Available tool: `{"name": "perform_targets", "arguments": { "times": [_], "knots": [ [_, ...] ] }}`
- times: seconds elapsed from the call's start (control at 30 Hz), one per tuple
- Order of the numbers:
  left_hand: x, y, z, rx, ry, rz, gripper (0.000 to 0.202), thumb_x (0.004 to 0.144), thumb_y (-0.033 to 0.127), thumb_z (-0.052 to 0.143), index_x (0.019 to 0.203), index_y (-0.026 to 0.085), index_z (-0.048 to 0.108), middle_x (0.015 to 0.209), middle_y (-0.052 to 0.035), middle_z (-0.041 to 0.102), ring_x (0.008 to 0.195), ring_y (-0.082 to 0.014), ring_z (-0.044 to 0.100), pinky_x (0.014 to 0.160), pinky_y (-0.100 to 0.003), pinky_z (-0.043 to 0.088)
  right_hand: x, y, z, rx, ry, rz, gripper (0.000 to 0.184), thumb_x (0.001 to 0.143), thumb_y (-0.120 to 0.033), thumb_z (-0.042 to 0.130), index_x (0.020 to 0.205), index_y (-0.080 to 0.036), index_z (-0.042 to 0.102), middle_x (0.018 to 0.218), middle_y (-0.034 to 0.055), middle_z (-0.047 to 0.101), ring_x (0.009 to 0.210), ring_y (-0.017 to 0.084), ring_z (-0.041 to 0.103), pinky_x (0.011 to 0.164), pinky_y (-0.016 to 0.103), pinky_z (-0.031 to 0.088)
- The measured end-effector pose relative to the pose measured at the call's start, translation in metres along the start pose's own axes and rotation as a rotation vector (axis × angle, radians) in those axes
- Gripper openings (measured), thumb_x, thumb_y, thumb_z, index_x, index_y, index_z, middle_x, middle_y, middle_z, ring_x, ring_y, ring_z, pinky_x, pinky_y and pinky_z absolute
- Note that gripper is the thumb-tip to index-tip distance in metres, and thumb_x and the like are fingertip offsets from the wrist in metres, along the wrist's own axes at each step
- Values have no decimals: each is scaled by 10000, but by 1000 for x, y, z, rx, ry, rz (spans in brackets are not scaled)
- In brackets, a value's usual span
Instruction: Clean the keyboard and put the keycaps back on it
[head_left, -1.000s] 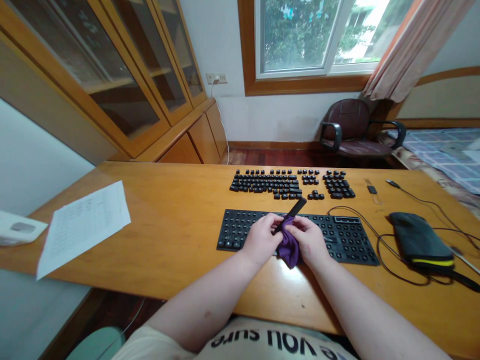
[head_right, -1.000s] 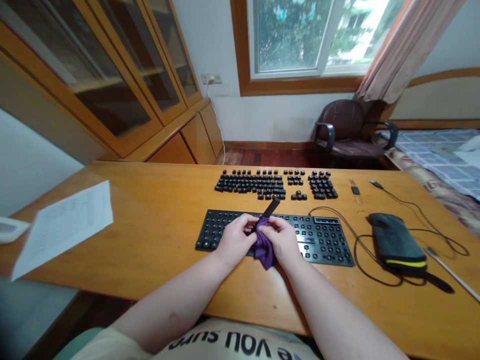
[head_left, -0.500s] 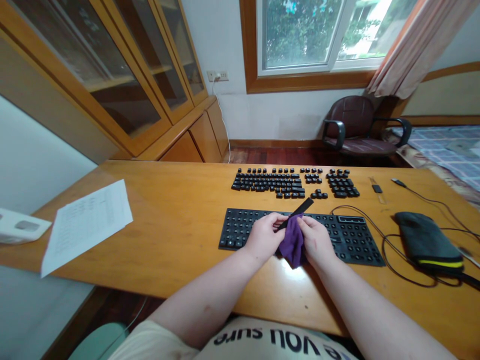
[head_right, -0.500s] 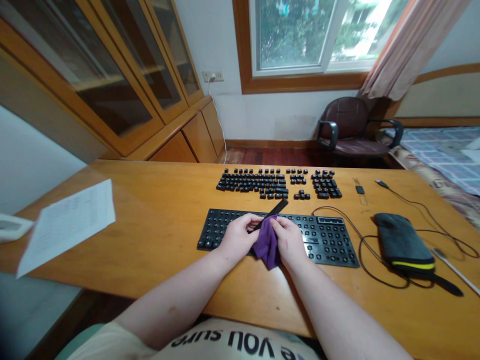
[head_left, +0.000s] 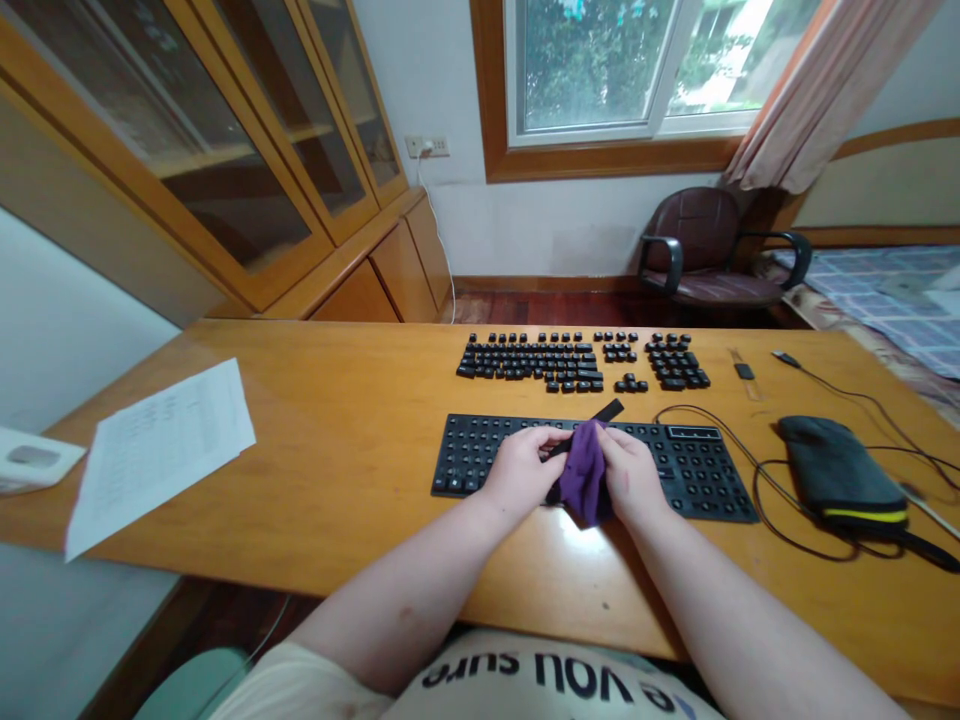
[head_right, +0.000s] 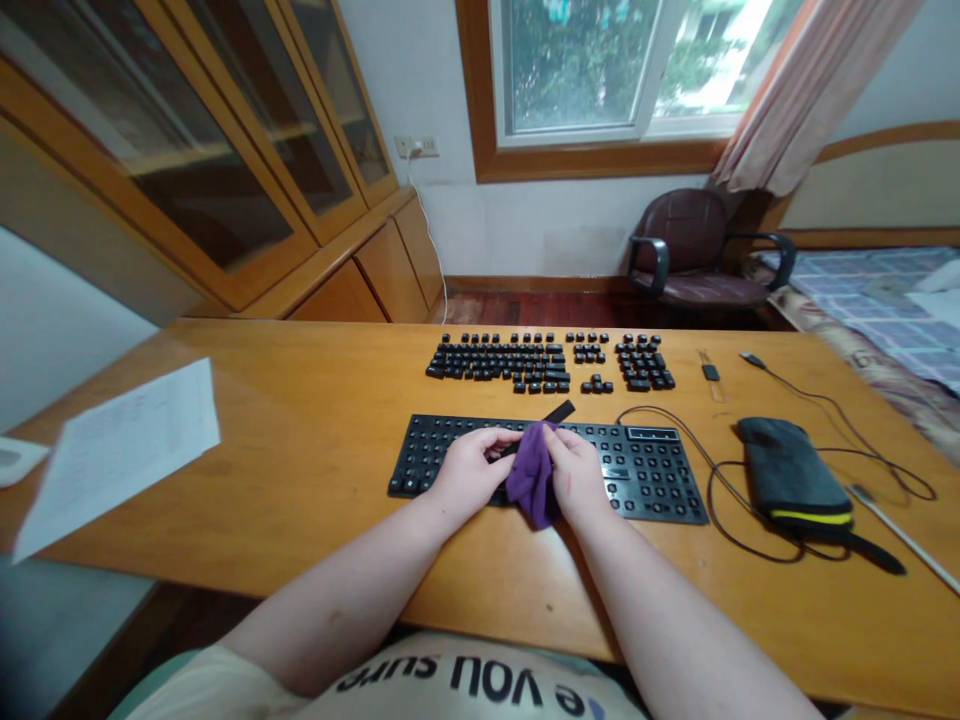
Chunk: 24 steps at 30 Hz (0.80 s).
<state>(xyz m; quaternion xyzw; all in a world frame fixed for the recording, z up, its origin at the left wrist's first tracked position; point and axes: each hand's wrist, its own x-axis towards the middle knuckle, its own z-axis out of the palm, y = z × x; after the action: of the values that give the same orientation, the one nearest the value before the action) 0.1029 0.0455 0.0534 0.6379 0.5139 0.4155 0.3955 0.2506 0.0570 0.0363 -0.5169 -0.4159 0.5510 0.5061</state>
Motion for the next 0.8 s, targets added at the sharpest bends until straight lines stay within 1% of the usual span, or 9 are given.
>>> {"name": "perform_targets", "arguments": {
  "times": [0.1, 0.17, 0.23, 0.33, 0.43, 0.53, 0.63, 0.7, 0.8],
  "knots": [
    [0, 3, -1, 27, 43, -27, 264, 707, 143, 656, 967, 176, 691, 950, -56, 707, 840, -165, 654, 778, -286, 533, 5, 3, -6, 26, 70, -33, 362, 733, -507, 615, 621, -163, 619, 562, -12, 600, 529, 128, 492, 541, 247, 395],
    [-1, 3, -1, 65, 76, -26, 257, 702, 166, 674, 959, 176, 693, 937, -59, 704, 826, -167, 652, 745, -280, 542, 9, 3, -9, 30, 140, -47, 356, 745, -503, 606, 642, -163, 627, 571, -12, 606, 532, 127, 495, 544, 246, 396],
    [-2, 2, -2, 111, 103, 3, 250, 714, 179, 667, 963, 180, 690, 930, -56, 699, 817, -163, 650, 715, -272, 546, 10, 2, -10, 32, 171, -49, 336, 737, -493, 618, 694, -162, 656, 603, -5, 630, 551, 133, 517, 558, 250, 409],
    [-5, -1, -2, 228, 112, 116, 244, 737, 160, 637, 974, 195, 682, 930, -43, 698, 835, -160, 643, 756, -287, 540, 5, -2, -4, -10, 85, -50, 290, 659, -434, 706, 766, -164, 690, 683, 11, 674, 623, 152, 572, 614, 259, 440],
    [-7, -3, -3, 376, 122, 252, 250, 748, 113, 600, 969, 201, 677, 921, -33, 705, 862, -169, 637, 833, -326, 518, -3, -5, 4, -53, -12, -47, 311, 594, -386, 759, 804, -163, 706, 759, 35, 703, 701, 177, 609, 670, 276, 463],
    [-9, -2, -3, 450, 116, 372, 246, 786, 120, 566, 994, 201, 670, 932, -34, 709, 858, -169, 638, 833, -325, 516, -5, -5, 6, -13, 7, -10, 306, 626, -406, 734, 808, -162, 710, 744, 38, 706, 689, 183, 617, 667, 286, 474],
    [-9, 0, -1, 453, 104, 453, 238, 833, 167, 540, 1035, 201, 661, 944, -37, 712, 854, -161, 643, 827, -309, 518, -3, -5, 4, 92, 49, 5, 305, 689, -449, 666, 783, -163, 713, 722, 41, 706, 671, 185, 624, 665, 289, 486],
    [-9, 0, 1, 440, 120, 458, 233, 832, 174, 549, 1034, 198, 665, 943, -38, 714, 854, -159, 647, 822, -303, 522, 0, -5, 2, 113, 57, -6, 343, 725, -485, 608, 760, -162, 717, 717, 52, 708, 678, 194, 633, 677, 295, 493],
    [-9, 0, 2, 406, 154, 430, 224, 817, 170, 577, 1017, 197, 674, 932, -39, 718, 853, -155, 652, 807, -292, 532, 3, -7, -3, 59, 79, -41, 380, 773, -492, 533, 745, -161, 718, 727, 66, 713, 715, 212, 644, 708, 310, 497]
  ]
}}
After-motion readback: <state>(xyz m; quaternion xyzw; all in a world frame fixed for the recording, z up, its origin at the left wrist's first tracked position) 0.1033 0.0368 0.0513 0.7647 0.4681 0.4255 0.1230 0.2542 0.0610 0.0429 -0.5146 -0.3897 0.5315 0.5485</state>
